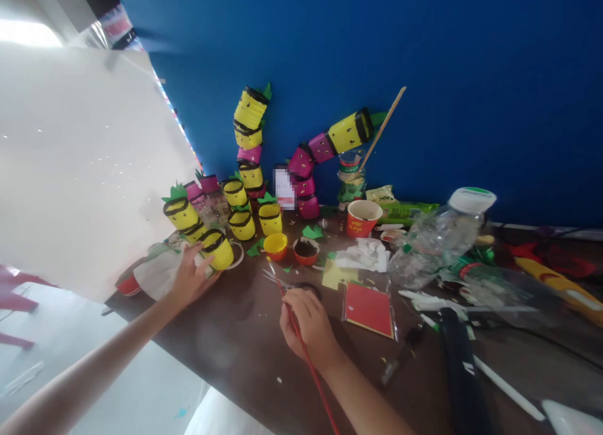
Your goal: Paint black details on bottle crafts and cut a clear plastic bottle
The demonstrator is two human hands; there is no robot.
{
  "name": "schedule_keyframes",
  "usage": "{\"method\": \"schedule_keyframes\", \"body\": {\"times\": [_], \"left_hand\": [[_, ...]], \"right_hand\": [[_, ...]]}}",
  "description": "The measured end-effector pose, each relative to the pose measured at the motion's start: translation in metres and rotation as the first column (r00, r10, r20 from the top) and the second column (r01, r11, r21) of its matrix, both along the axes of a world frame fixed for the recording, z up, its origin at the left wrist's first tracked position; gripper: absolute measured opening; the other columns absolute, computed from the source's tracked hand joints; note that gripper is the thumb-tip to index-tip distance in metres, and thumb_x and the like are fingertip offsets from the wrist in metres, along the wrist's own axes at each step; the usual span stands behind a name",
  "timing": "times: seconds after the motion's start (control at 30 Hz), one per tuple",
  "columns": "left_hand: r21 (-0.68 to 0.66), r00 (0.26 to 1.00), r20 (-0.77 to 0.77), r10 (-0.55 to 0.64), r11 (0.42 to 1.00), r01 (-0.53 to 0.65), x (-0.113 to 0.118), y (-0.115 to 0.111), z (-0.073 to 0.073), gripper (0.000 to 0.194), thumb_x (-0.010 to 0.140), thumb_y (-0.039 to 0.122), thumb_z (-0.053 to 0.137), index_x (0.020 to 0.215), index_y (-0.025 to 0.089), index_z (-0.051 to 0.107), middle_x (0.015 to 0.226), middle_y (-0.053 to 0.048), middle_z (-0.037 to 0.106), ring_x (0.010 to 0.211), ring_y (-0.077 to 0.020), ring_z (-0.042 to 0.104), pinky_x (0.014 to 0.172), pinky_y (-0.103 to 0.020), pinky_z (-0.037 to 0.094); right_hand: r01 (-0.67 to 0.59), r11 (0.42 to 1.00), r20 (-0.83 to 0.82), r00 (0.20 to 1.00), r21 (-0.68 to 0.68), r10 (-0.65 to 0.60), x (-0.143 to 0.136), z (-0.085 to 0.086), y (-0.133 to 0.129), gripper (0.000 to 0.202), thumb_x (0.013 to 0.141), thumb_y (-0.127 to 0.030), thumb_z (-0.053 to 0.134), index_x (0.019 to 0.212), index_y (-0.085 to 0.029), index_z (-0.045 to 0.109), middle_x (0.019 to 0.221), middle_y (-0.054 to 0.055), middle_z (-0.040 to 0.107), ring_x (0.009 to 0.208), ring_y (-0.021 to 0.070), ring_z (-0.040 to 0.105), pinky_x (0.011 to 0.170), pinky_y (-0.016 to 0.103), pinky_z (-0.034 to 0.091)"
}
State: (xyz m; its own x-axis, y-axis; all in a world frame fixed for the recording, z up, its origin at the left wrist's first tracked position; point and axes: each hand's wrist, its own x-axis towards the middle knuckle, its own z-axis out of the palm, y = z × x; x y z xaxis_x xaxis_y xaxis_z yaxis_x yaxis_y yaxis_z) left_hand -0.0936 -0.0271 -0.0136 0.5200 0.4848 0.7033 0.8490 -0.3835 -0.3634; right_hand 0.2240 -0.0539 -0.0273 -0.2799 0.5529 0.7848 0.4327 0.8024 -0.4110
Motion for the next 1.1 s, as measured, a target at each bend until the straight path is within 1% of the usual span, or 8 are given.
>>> {"method": "schedule_keyframes", "body": {"times": [0.2,0.37,0.63,0.77,0.87,1.1], "left_hand": [[0.001,1.0,0.016,0.012,1.0,-0.012,-0.01,0.0,-0.001,0.057,0.073,0.018,0.071,0.121,0.026,0.04,0.124,-0.016,0.043,0.123,-0.0333,0.046,0.095,-0.058,0.045],[0.024,0.997,-0.014,0.074,0.997,-0.074,-0.014,0.004,-0.002,0.055,0.077,0.021,0.069,0.122,0.021,0.038,0.128,-0.02,0.038,0.125,-0.0345,0.043,0.096,-0.057,0.044],[0.023,0.994,-0.032,0.101,0.995,-0.1,-0.02,0.006,-0.003,0.05,0.077,0.019,0.068,0.12,0.022,0.043,0.13,-0.02,0.04,0.126,-0.0342,0.043,0.099,-0.058,0.041],[0.041,0.993,-0.065,0.097,0.995,-0.095,-0.022,0.006,0.0,0.049,0.077,0.022,0.069,0.119,0.02,0.044,0.128,-0.021,0.04,0.125,-0.0348,0.044,0.098,-0.058,0.042],[0.045,0.993,-0.079,0.084,0.996,-0.081,-0.022,0.005,0.002,0.05,0.077,0.022,0.07,0.119,0.021,0.043,0.128,-0.02,0.04,0.125,-0.0345,0.044,0.097,-0.057,0.044],[0.029,0.996,-0.054,0.075,0.997,-0.073,-0.02,0.002,0.002,0.049,0.076,0.02,0.07,0.119,0.021,0.044,0.132,-0.019,0.039,0.132,-0.0356,0.037,0.099,-0.06,0.041]], "right_hand": [[0.006,1.0,-0.008,1.0,0.006,-0.006,-0.001,0.001,0.0,0.02,0.082,-0.007,0.048,0.096,-0.021,0.053,0.082,0.005,0.064,0.079,0.0187,0.064,0.072,0.033,0.053],[-0.001,1.0,-0.006,1.0,0.007,0.001,0.0,-0.002,0.001,0.02,0.082,-0.007,0.048,0.096,-0.02,0.053,0.082,0.006,0.064,0.079,0.0185,0.064,0.073,0.033,0.053],[0.011,1.0,-0.012,1.0,0.001,-0.011,0.0,-0.003,0.001,0.019,0.082,-0.009,0.048,0.096,-0.021,0.054,0.083,0.006,0.065,0.078,0.0193,0.065,0.072,0.034,0.053],[0.011,1.0,-0.009,1.0,0.009,-0.011,0.0,-0.005,0.001,0.02,0.082,-0.007,0.049,0.096,-0.02,0.053,0.083,0.006,0.064,0.079,0.0188,0.064,0.073,0.034,0.053],[0.013,1.0,-0.012,1.0,0.029,-0.012,0.0,-0.005,0.002,0.021,0.082,-0.007,0.049,0.097,-0.019,0.053,0.085,0.006,0.064,0.08,0.0188,0.064,0.073,0.034,0.053],[0.01,1.0,-0.008,1.0,0.025,-0.01,0.0,-0.002,0.001,0.02,0.082,-0.007,0.049,0.097,-0.02,0.054,0.084,0.006,0.065,0.08,0.0191,0.065,0.074,0.034,0.054]]}}
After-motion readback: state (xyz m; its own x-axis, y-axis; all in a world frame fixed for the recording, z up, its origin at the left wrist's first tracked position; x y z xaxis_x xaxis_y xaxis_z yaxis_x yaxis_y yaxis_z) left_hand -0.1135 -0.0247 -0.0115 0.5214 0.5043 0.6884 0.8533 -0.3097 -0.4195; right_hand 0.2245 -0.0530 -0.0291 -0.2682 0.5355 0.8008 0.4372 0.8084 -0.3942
